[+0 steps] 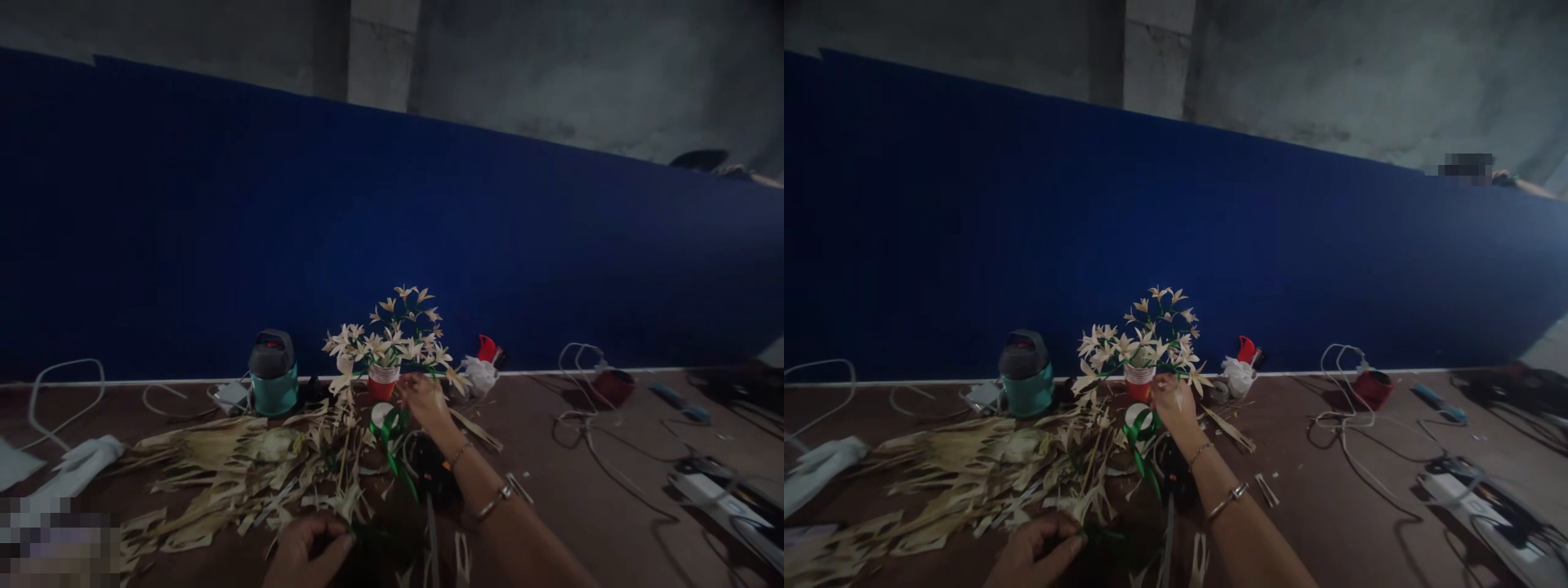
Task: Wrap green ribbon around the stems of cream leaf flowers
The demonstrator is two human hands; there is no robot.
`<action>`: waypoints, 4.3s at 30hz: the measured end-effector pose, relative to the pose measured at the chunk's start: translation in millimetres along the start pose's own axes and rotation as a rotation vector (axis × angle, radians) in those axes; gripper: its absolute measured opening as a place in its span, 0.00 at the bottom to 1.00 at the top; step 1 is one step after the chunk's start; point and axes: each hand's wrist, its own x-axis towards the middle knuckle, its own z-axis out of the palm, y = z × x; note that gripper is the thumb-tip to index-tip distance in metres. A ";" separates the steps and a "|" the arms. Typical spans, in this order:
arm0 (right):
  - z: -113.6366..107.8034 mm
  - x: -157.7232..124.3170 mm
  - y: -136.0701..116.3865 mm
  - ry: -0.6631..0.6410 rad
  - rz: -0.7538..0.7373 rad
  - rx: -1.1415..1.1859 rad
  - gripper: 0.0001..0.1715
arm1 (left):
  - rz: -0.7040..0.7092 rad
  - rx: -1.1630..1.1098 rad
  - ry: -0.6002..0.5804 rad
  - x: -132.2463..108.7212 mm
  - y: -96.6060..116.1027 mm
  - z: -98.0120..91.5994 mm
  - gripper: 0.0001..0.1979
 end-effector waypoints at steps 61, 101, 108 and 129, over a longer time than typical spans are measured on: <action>35.6 -155.2 -23.6 -0.504 0.528 0.873 0.23 | -0.065 -0.197 -0.098 -7.8 20.1 -5.0 0.11; 26.4 -149.6 -27.0 -0.653 0.657 1.095 0.12 | 0.102 0.014 -0.167 -8.0 23.9 -6.6 0.06; 27.8 -151.5 -26.6 -0.579 0.630 1.008 0.13 | 0.150 0.147 -0.114 -10.2 32.3 -6.9 0.05; 29.3 -154.9 -26.2 -0.523 0.604 1.070 0.17 | 0.202 0.129 -0.050 -14.6 29.1 -4.4 0.07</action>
